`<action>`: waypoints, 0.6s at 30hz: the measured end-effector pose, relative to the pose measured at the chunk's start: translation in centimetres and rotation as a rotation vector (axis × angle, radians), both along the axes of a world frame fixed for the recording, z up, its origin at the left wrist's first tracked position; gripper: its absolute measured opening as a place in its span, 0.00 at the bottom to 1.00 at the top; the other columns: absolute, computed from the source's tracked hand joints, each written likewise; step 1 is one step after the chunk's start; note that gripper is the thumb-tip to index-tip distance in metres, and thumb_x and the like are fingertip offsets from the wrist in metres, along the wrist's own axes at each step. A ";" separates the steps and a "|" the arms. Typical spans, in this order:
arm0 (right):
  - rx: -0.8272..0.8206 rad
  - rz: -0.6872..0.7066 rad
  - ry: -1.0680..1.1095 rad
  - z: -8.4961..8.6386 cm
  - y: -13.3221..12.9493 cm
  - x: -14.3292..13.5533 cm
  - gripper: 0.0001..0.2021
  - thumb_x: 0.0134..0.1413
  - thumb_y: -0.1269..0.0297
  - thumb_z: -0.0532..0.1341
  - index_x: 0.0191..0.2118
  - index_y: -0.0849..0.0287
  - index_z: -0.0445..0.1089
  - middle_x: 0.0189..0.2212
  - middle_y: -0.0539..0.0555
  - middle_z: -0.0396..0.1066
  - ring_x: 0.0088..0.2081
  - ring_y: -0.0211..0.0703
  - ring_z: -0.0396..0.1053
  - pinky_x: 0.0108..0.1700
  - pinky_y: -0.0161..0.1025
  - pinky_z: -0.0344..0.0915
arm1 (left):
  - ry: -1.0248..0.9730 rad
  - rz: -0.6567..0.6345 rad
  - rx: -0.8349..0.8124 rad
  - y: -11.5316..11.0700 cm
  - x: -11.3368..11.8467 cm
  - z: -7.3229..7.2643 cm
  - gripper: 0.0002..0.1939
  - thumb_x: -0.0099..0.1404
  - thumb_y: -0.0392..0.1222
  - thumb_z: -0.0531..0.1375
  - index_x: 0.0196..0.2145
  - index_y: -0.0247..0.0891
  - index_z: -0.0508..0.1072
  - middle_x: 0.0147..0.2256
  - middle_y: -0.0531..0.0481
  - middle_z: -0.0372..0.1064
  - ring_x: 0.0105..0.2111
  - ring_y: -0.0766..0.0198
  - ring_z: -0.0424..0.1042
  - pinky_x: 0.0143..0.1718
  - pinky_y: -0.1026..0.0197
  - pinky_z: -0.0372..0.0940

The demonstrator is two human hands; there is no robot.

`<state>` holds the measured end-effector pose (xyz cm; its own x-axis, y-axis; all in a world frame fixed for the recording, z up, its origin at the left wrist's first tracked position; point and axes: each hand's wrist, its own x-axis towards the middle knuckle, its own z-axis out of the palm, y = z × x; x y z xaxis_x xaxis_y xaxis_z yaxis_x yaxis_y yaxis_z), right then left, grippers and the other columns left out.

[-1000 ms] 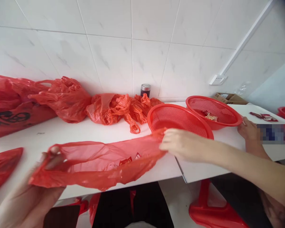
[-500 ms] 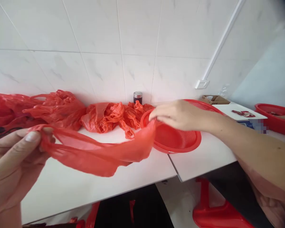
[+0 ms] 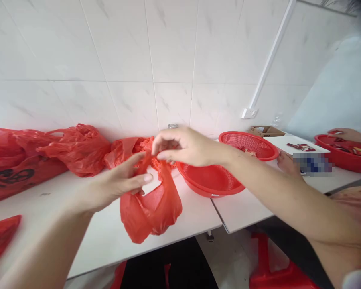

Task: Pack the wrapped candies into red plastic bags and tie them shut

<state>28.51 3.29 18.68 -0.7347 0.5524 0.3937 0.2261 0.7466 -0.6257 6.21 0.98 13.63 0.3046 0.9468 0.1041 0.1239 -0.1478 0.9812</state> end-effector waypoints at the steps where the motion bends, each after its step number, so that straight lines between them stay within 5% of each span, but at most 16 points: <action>1: -0.005 0.053 0.029 -0.3 -0.2 -1.1 0.04 0.57 0.72 0.57 0.37 0.58 0.68 0.36 0.49 0.71 0.37 0.34 0.69 0.41 0.35 0.67 | 0.109 -0.100 -0.045 0.1 0.6 -0.3 0.22 0.54 0.38 0.67 0.48 0.36 0.73 0.23 0.56 0.66 0.22 0.67 0.66 0.23 0.68 0.63; 3: 0.008 0.088 0.105 -0.9 -0.5 -2.7 0.05 0.58 0.73 0.56 0.38 0.57 0.67 0.39 0.49 0.70 0.39 0.33 0.68 0.44 0.35 0.66 | 0.228 -0.229 -0.128 0.3 1.3 -0.9 0.15 0.57 0.42 0.65 0.43 0.38 0.75 0.24 0.55 0.65 0.23 0.67 0.63 0.22 0.68 0.61; 7: -0.035 -0.075 0.138 -3.1 -0.2 -3.2 0.13 0.58 0.66 0.59 0.49 0.53 0.64 0.48 0.52 0.66 0.41 0.35 0.67 0.42 0.36 0.67 | 0.093 -0.108 -0.203 0.7 1.2 -2.2 0.12 0.62 0.50 0.59 0.35 0.39 0.76 0.25 0.53 0.63 0.21 0.69 0.57 0.23 0.66 0.60; 11: -0.238 -0.174 0.006 -5.8 0.3 -1.6 0.09 0.58 0.62 0.59 0.43 0.56 0.64 0.34 0.50 0.69 0.34 0.37 0.69 0.37 0.38 0.68 | 0.027 -0.119 -0.256 1.0 0.5 -3.0 0.19 0.64 0.56 0.56 0.25 0.39 0.69 0.16 0.59 0.49 0.17 0.70 0.49 0.20 0.66 0.54; 14: -0.244 -0.250 0.173 -6.3 -0.7 -0.6 0.03 0.61 0.64 0.55 0.37 0.56 0.62 0.29 0.47 0.67 0.31 0.35 0.69 0.36 0.37 0.67 | 0.045 -0.123 -0.190 1.3 0.0 -3.4 0.22 0.66 0.57 0.51 0.22 0.39 0.66 0.17 0.55 0.58 0.19 0.68 0.56 0.23 0.64 0.57; 18: -0.074 -0.301 0.174 -6.0 -2.0 -1.0 0.04 0.59 0.63 0.58 0.38 0.56 0.65 0.35 0.49 0.69 0.38 0.37 0.68 0.42 0.37 0.65 | 0.044 -0.102 -0.141 1.4 -0.7 -3.6 0.22 0.66 0.57 0.51 0.25 0.38 0.69 0.22 0.51 0.66 0.22 0.65 0.61 0.25 0.62 0.58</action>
